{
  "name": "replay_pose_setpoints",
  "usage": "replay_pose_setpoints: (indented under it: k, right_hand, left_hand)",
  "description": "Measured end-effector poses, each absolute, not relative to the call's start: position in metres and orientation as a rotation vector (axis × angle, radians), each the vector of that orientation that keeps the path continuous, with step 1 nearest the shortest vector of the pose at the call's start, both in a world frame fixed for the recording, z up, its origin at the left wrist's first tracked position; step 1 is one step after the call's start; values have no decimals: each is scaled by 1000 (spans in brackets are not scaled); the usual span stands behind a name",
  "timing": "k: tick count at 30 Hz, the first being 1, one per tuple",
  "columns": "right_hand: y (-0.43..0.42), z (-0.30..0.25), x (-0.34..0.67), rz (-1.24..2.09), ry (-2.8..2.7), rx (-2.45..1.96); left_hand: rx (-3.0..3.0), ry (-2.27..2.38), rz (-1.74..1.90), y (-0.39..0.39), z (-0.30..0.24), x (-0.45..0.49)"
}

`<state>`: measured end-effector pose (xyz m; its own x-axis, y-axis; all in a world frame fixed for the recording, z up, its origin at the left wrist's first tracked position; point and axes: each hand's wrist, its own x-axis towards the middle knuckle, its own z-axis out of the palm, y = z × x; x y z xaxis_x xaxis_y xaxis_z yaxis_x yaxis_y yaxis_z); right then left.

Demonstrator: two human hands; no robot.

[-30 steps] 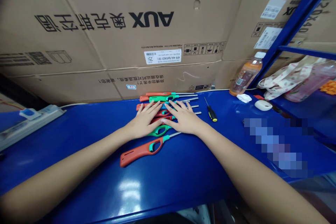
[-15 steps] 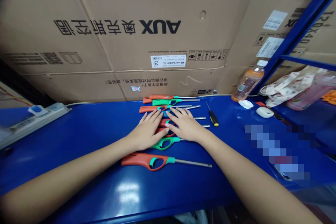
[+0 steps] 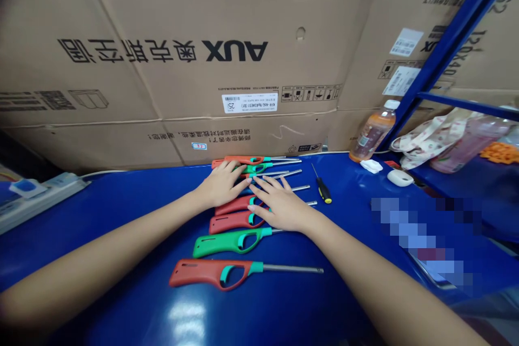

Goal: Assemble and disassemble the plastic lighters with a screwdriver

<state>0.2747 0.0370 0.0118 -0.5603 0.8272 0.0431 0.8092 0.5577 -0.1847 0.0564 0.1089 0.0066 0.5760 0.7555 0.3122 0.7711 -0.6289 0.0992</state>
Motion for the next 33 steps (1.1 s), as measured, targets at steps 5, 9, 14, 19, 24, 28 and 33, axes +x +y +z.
replay_pose_setpoints:
  k: [5,9,14,19,24,28,33]
  right_hand:
    - [31,20,273,218,-2680,-1444]
    - [26,24,271,207,-2697,-1478]
    - [24,25,270,184,-2718,-1490]
    - [24,24,271,209,-2707,-1484]
    - [24,24,271,200,-2703,-1473]
    - [24,25,271,194,-2705,-1484]
    - [22,29,271,219,-2720,-1466]
  left_hand:
    - [-2760,-1280,-481,110,7,47]
    - [-2734,-1280,-450,103,16,41]
    - [-2689,-1321,-475,103,22,38]
    - [-2694,-1332,-545,118,12,31]
    - [-2756,-1289,-533,122,9,25]
    - [-2837,-1219,-526,122,9,16]
    - [-2881,-1222,-564,124,3,3]
